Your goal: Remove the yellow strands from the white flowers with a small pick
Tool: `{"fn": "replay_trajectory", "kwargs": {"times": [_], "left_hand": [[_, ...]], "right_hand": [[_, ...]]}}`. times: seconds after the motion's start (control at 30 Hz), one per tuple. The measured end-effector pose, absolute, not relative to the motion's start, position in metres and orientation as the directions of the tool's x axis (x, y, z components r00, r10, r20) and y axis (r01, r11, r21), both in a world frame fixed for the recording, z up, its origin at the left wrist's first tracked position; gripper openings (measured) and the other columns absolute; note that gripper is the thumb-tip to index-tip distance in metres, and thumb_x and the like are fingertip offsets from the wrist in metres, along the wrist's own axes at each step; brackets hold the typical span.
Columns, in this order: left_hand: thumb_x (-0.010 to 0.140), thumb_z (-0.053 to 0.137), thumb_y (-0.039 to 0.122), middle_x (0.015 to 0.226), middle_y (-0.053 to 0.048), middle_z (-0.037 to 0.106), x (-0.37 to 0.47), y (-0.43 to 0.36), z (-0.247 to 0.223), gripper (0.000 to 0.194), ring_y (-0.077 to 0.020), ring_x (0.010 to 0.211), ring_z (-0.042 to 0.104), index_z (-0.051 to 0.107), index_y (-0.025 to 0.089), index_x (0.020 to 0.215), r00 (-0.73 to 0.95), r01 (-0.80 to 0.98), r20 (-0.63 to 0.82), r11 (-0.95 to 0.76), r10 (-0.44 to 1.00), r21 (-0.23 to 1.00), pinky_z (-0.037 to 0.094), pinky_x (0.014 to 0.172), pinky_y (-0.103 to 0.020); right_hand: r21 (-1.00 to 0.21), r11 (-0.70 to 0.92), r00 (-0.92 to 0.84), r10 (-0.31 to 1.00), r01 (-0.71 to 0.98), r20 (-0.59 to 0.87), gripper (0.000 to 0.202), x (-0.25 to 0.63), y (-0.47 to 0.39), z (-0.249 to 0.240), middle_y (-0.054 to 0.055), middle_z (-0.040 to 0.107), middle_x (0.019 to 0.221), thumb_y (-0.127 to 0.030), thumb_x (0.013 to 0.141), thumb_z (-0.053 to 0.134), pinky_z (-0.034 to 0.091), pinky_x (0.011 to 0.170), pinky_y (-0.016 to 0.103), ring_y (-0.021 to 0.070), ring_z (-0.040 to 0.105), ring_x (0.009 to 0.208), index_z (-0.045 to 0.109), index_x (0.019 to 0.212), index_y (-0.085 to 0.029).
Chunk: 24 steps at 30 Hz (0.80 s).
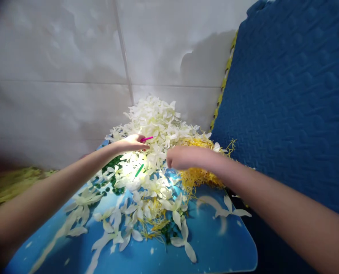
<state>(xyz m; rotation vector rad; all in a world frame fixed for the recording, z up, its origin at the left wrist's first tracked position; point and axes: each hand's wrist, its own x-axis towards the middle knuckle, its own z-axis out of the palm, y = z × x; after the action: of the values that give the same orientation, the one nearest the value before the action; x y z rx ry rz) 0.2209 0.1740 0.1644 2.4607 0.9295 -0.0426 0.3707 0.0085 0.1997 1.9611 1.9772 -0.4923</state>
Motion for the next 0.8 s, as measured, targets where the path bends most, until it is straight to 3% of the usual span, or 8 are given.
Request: {"fn": "replay_trajectory", "kwargs": {"times": [0.17, 0.27, 0.43, 0.8], "left_hand": [[0.087, 0.056, 0.048, 0.108, -0.012, 0.07, 0.219, 0.168, 0.175, 0.05, -0.0182, 0.086, 0.067, 0.058, 0.013, 0.122, 0.758, 0.629, -0.235, -0.589, 0.608, 0.507, 0.052, 0.065, -0.025], [0.083, 0.057, 0.051, 0.108, -0.014, 0.07, 0.216, 0.163, 0.179, 0.055, -0.0206, 0.085, 0.066, 0.06, 0.012, 0.121, 0.718, 0.675, -0.224, -0.582, 0.659, 0.453, 0.05, 0.062, -0.026], [0.082, 0.055, 0.057, 0.09, -0.01, 0.07, 0.202, 0.155, 0.181, 0.05, -0.0195, 0.072, 0.062, 0.066, 0.015, 0.106, 0.697, 0.703, -0.188, -0.608, 0.692, 0.37, 0.043, 0.055, -0.027], [0.086, 0.049, 0.057, 0.064, -0.005, 0.061, 0.175, 0.128, 0.196, 0.041, -0.0156, 0.052, 0.05, 0.058, 0.022, 0.068, 0.704, 0.69, -0.025, -0.675, 0.71, 0.263, 0.028, 0.044, -0.03]], "right_hand": [[0.012, -0.142, 0.14, 0.951, 0.99, -0.277, 0.027, 0.434, 0.06, 0.213, 0.01, 0.06, 0.128, -0.03, 0.096, 0.059, 0.05, 0.096, 0.047, 0.0255, 0.06, 0.114, 0.061, 0.12, -0.017], [0.004, -0.148, 0.141, 0.932, 0.989, -0.333, 0.027, 0.444, 0.084, 0.192, 0.008, 0.062, 0.124, -0.032, 0.095, 0.06, 0.054, 0.09, 0.044, 0.0231, 0.063, 0.106, 0.062, 0.118, -0.018], [0.028, -0.154, 0.153, 0.906, 0.988, -0.394, 0.029, 0.441, 0.11, 0.171, 0.009, 0.061, 0.125, -0.032, 0.095, 0.06, 0.055, 0.088, 0.043, 0.0228, 0.064, 0.105, 0.061, 0.12, -0.018], [0.224, -0.196, 0.283, 0.829, 0.955, -0.483, 0.031, 0.435, 0.135, 0.154, 0.009, 0.062, 0.123, -0.032, 0.094, 0.062, 0.055, 0.087, 0.043, 0.023, 0.064, 0.104, 0.06, 0.121, -0.017]]}}
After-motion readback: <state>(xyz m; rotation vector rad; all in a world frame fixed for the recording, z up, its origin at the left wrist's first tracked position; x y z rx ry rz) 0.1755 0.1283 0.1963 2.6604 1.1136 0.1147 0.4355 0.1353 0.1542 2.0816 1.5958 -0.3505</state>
